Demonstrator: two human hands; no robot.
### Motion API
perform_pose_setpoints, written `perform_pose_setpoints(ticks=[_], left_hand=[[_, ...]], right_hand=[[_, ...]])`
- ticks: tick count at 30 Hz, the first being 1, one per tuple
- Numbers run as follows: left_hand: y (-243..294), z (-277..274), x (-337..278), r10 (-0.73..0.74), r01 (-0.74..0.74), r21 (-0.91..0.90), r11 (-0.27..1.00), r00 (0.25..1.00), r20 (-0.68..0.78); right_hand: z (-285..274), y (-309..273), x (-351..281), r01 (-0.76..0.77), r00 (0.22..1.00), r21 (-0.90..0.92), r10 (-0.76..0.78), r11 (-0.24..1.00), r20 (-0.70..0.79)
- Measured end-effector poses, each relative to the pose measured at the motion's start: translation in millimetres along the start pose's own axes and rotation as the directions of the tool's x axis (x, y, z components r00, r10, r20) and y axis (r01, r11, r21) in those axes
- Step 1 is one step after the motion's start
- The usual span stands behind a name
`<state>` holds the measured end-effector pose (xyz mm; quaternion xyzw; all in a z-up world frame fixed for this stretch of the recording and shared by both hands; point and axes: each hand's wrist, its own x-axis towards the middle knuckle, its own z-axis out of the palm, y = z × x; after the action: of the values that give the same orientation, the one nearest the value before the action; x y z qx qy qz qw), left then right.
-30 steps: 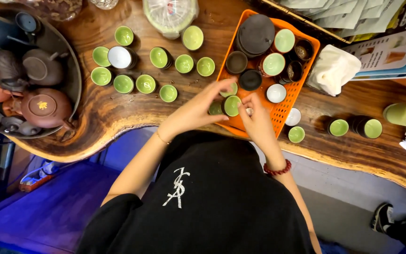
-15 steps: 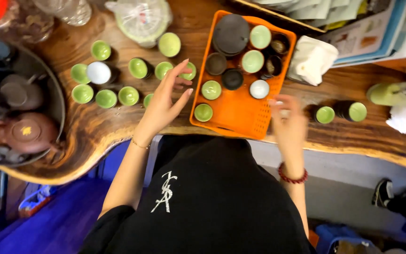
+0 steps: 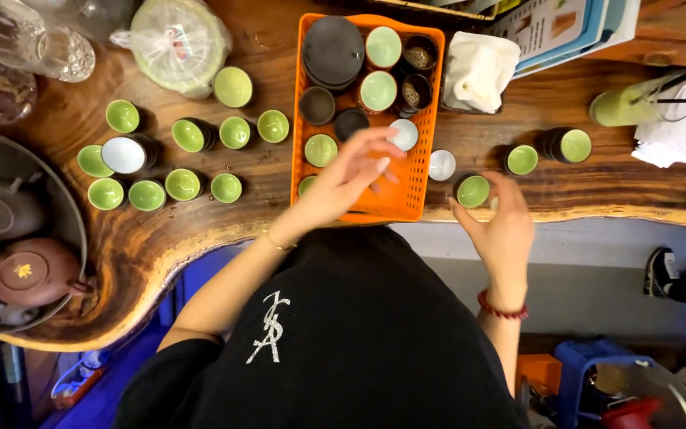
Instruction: Organizing and wiping small tea cups on a cafe counter.
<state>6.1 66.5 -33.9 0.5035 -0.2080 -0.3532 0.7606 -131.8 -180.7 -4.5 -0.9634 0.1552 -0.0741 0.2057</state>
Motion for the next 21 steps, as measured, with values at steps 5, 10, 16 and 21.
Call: perform_pose_setpoints(ticks=[5, 10, 16, 21], left_hand=[[-16, 46, 18, -0.278, 0.288, -0.040, 0.957, 0.945, 0.175], [5, 54, 25, -0.454, 0.484, -0.602, 0.635, 0.864, 0.217], [41, 48, 10, -0.046, 0.388, -0.562, 0.730, 0.849, 0.527], [60, 54, 5, -0.143, 0.369, -0.464, 0.805, 0.881, 0.451]], right_hand=[[-60, -89, 11, 0.234, 0.970, -0.014, -0.234, 0.972, -0.059], [-72, -99, 7, 0.295, 0.956, 0.132, -0.290, 0.946, -0.055], [-56, -59, -20, 0.213, 0.974, 0.725, -0.087, 0.655, -0.207], [-80, -101, -5, 0.162, 0.984, 0.652, -0.074, 0.741, -0.160]])
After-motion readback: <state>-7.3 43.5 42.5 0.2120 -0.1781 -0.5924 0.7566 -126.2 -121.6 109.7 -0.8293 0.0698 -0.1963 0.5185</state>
